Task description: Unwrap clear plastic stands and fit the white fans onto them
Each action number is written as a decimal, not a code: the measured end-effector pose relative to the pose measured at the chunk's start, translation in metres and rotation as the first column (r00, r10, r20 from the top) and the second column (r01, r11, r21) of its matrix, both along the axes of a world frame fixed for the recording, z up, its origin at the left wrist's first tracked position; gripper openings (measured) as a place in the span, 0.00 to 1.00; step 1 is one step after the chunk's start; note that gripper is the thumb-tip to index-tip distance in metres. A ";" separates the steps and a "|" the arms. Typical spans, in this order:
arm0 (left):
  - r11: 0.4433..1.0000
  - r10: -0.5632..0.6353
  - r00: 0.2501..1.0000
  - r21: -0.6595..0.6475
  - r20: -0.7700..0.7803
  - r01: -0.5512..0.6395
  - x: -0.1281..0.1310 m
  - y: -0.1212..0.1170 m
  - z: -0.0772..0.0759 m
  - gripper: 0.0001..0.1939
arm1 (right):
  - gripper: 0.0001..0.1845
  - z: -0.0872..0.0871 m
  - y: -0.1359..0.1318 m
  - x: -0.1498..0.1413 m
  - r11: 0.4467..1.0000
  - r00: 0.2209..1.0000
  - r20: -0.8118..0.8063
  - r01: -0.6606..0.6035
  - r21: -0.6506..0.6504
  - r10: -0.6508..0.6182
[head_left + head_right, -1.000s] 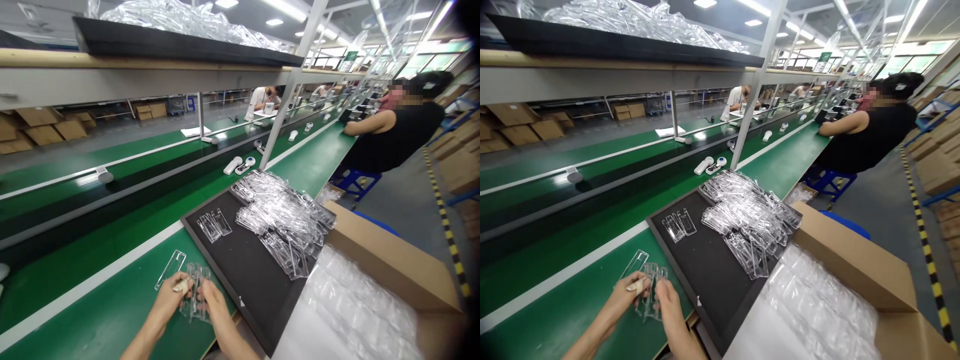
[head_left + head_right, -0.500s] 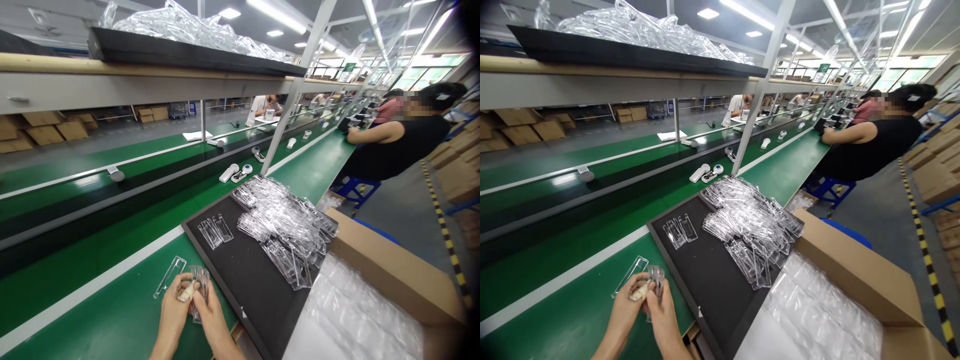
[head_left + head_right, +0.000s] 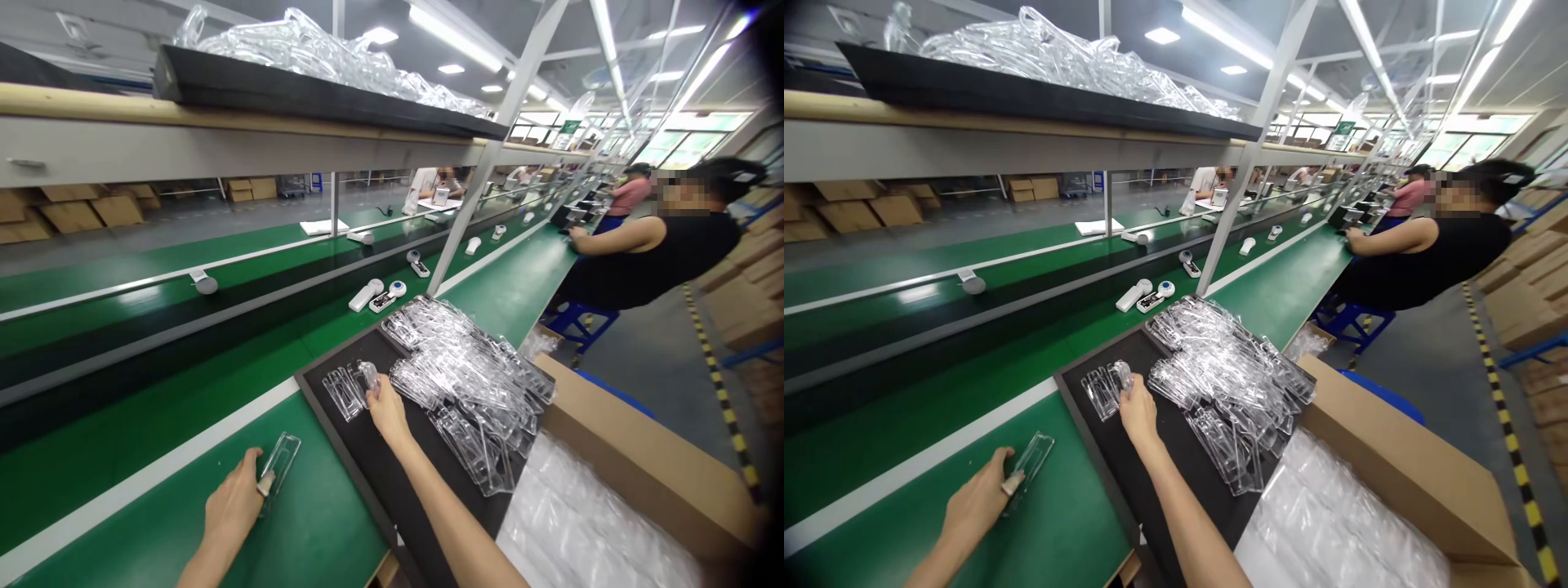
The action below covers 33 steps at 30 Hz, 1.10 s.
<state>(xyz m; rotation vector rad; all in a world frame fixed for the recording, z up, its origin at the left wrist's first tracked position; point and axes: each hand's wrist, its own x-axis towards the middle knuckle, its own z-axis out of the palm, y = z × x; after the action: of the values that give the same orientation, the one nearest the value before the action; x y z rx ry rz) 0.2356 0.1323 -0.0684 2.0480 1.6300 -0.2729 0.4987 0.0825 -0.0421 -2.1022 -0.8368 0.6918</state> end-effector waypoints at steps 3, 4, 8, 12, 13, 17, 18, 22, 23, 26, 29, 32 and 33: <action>1.000 0.004 0.999 -0.028 0.045 -0.003 -0.001 -0.001 -0.009 0.13 | 0.19 0.001 0.026 0.010 0.996 0.983 0.184 0.030 -0.079 -0.015; 0.999 0.029 0.995 -0.036 0.093 -0.026 -0.003 -0.001 -0.012 0.12 | 0.17 0.000 0.032 0.011 0.994 0.976 0.219 0.028 -0.105 -0.004; 0.952 0.291 0.869 -0.214 0.401 -0.220 -0.008 0.002 -0.017 0.11 | 0.07 -0.009 0.046 0.018 0.982 0.957 0.279 -0.023 -0.190 0.076; 0.834 0.552 0.520 -0.443 0.652 -0.329 0.012 0.001 -0.002 0.19 | 0.07 -0.022 0.048 0.035 0.961 0.958 0.235 -0.101 -0.256 0.163; 0.811 0.585 0.446 -0.486 0.677 -0.326 0.021 0.001 0.005 0.21 | 0.08 -0.024 0.048 0.037 0.958 0.959 0.228 -0.108 -0.265 0.171; 0.786 0.617 0.343 -0.582 0.709 -0.210 0.063 0.003 0.025 0.23 | 0.13 -0.029 0.045 0.035 0.961 0.954 0.259 -0.079 -0.266 0.150; 0.786 0.614 0.342 -0.591 0.711 -0.182 0.072 0.004 0.028 0.23 | 0.15 -0.029 0.045 0.034 0.962 0.955 0.262 -0.071 -0.265 0.142; 0.789 0.603 0.349 -0.602 0.717 -0.126 0.100 0.009 0.027 0.22 | 0.25 -0.029 0.047 0.034 0.964 0.973 0.202 -0.060 -0.258 0.114; 0.789 0.602 0.348 -0.603 0.718 -0.120 0.106 0.010 0.025 0.22 | 0.23 -0.029 0.047 0.036 0.966 0.979 0.175 -0.063 -0.251 0.109; 0.786 0.605 0.348 -0.608 0.716 -0.116 0.121 0.010 0.024 0.21 | 0.10 -0.029 0.046 0.042 0.978 0.992 0.091 -0.069 -0.195 0.088; 0.792 0.596 0.358 -0.601 0.719 -0.111 0.134 0.010 0.025 0.20 | 0.06 -0.026 0.040 0.042 0.995 0.999 0.016 -0.050 -0.085 0.052; 0.816 0.560 0.382 -0.571 0.736 -0.096 0.144 0.010 0.025 0.19 | 0.07 -0.023 0.031 0.037 0.999 0.996 -0.086 -0.030 0.039 0.033; 0.829 0.540 0.394 -0.552 0.744 -0.093 0.146 0.011 0.025 0.19 | 0.08 -0.022 0.029 0.035 0.997 0.991 -0.132 -0.025 0.072 0.035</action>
<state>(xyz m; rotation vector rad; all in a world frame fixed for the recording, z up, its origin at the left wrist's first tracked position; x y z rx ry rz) 0.3812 0.1434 -0.0437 1.0853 1.0701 0.5041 0.5341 0.1111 -0.0641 -1.9613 -0.8083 0.7980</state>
